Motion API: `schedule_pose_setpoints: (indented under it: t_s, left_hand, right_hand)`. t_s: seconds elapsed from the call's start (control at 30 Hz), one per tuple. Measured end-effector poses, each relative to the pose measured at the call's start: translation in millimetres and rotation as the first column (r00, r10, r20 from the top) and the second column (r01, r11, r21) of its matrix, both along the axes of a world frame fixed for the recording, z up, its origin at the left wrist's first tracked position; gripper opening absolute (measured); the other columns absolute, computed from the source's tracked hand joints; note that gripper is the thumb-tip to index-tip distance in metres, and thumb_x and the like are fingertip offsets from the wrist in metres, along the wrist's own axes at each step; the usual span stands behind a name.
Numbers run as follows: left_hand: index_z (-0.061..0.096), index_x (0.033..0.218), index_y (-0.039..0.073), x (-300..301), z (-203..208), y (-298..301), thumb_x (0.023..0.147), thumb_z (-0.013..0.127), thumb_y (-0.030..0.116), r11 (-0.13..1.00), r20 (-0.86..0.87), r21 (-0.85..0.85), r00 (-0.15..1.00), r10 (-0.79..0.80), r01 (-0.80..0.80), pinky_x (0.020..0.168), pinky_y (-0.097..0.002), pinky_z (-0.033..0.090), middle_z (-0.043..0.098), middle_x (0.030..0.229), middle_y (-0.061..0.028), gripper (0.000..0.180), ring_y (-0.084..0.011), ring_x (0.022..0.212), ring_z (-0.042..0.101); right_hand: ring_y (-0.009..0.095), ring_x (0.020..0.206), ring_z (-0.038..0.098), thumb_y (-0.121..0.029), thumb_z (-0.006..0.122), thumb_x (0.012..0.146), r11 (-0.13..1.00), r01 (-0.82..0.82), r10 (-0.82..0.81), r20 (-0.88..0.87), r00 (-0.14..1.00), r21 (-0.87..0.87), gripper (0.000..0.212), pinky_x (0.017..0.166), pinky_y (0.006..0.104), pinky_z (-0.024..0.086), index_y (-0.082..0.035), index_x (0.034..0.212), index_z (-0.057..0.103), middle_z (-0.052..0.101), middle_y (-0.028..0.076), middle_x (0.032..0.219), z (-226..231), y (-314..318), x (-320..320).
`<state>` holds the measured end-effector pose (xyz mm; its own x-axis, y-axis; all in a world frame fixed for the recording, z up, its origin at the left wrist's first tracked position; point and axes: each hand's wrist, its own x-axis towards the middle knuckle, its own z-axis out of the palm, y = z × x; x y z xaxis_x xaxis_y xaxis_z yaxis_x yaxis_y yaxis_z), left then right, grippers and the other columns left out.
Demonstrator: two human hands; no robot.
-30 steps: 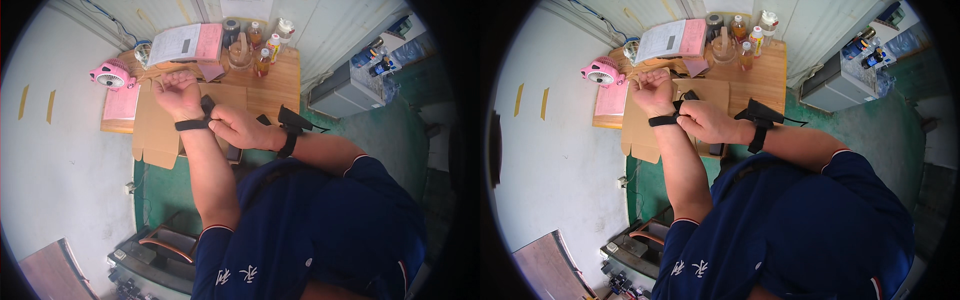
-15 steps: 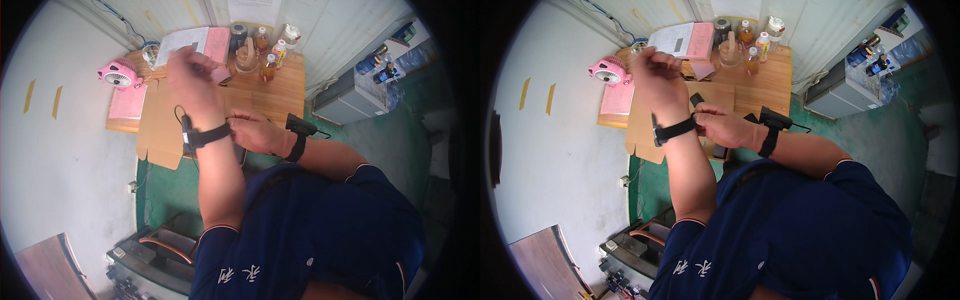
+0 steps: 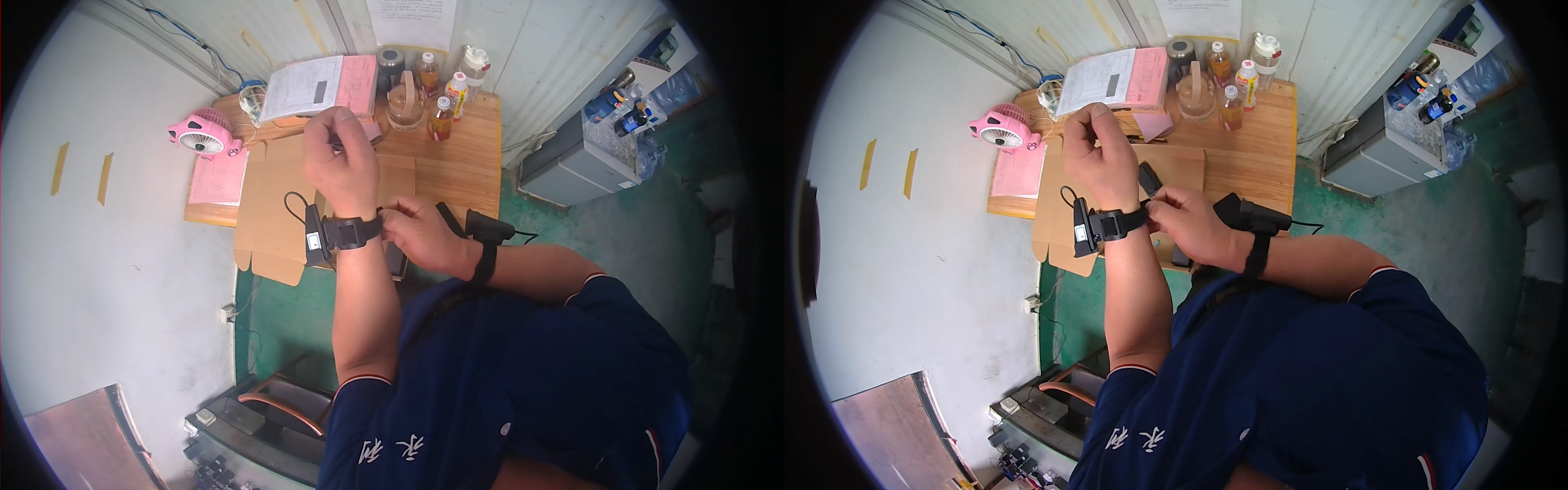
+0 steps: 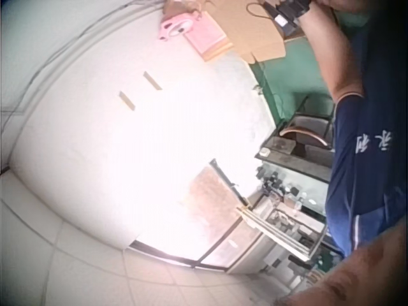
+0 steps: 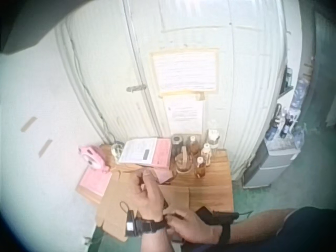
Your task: Attaching electronic wearable sensors to the arms using velcro straps and connecting the cables.
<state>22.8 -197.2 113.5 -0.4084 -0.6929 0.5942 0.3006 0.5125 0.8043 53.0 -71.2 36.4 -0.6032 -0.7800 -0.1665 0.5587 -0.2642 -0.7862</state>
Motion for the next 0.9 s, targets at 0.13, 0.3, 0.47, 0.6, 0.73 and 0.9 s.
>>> schedule_pose_setpoints:
  t_s: [0.13, 0.3, 0.47, 0.6, 0.73, 0.9]
  left_hand:
    - [0.070, 0.095, -0.003, -2, 0, -2, 0.097, 0.067, 0.010, 0.932, -0.005, -0.361, 1.000, 0.029, -0.028, 0.063, -0.0282, 0.052, 0.070, 0.077, -0.0091, 0.014, -0.0147, 0.066, 0.064]
    - [0.070, 0.096, -0.001, -3, 4, -3, 0.093, 0.068, 0.009, 0.939, 0.014, -0.341, 0.999, 0.049, -0.042, 0.062, -0.0325, 0.052, 0.070, 0.078, -0.0109, 0.011, -0.0210, 0.067, 0.066]
    - [0.070, 0.098, 0.004, -19, -12, -1, 0.090, 0.066, 0.012, 0.925, 0.335, -0.333, 0.940, -0.067, 0.185, 0.065, -0.0454, 0.053, 0.069, 0.084, -0.0139, 0.012, -0.0343, 0.074, 0.067]
    - [0.066, 0.091, 0.005, -23, -28, 7, 0.090, 0.065, 0.017, 0.907, 0.447, -0.346, 0.892, -0.065, 0.239, 0.068, -0.0497, 0.054, 0.070, 0.087, -0.0154, 0.012, -0.0376, 0.081, 0.068]
    - [0.070, 0.107, 0.005, -34, -51, 3, 0.094, 0.063, 0.023, 0.863, 0.656, -0.321, 0.749, -0.095, 0.390, 0.074, -0.0474, 0.055, 0.073, 0.091, -0.0190, 0.023, -0.0393, 0.085, 0.070]
    - [0.070, 0.101, 0.003, -38, -67, 5, 0.092, 0.064, 0.022, 0.852, 0.763, -0.171, 0.613, -0.203, 0.496, 0.076, -0.0499, 0.056, 0.074, 0.098, -0.0198, 0.022, -0.0407, 0.092, 0.070]
  right_hand:
    - [0.012, 0.084, 0.062, -0.013, 0.059, 0.104, 1.000, 0.024, -0.023, 0.081, 0.996, -0.010, 0.009, 0.078, 0.0315, 0.052, -0.005, 0.098, 0.061, 0.065, 0.002, 0.095, -6, -7, 0]
    - [0.011, 0.085, 0.060, -0.015, 0.059, 0.104, 0.987, 0.016, 0.047, 0.387, 0.921, -0.158, 0.007, 0.083, 0.0334, 0.050, -0.008, 0.104, 0.061, 0.062, 0.000, 0.091, 12, -17, -1]
    - [0.013, 0.091, 0.063, -0.019, 0.057, 0.106, 0.990, -0.015, 0.070, 0.405, 0.912, -0.138, 0.013, 0.088, 0.0340, 0.050, -0.010, 0.112, 0.063, 0.066, 0.001, 0.099, 2, -17, -6]
    - [0.016, 0.103, 0.067, -0.021, 0.054, 0.106, 0.994, -0.072, 0.102, 0.419, 0.902, -0.087, 0.020, 0.095, 0.0354, 0.050, -0.010, 0.120, 0.064, 0.071, 0.002, 0.112, -5, -13, -11]
    - [0.020, 0.109, 0.067, -0.018, 0.054, 0.104, 0.981, -0.155, 0.190, 0.457, 0.869, -0.114, 0.021, 0.100, 0.0381, 0.050, -0.007, 0.120, 0.064, 0.072, 0.005, 0.117, -16, -11, -17]
    - [0.022, 0.110, 0.067, -0.015, 0.054, 0.102, 0.990, -0.104, 0.136, 0.487, 0.863, -0.092, 0.020, 0.101, 0.0393, 0.049, -0.004, 0.116, 0.063, 0.071, 0.009, 0.116, -23, -8, -17]
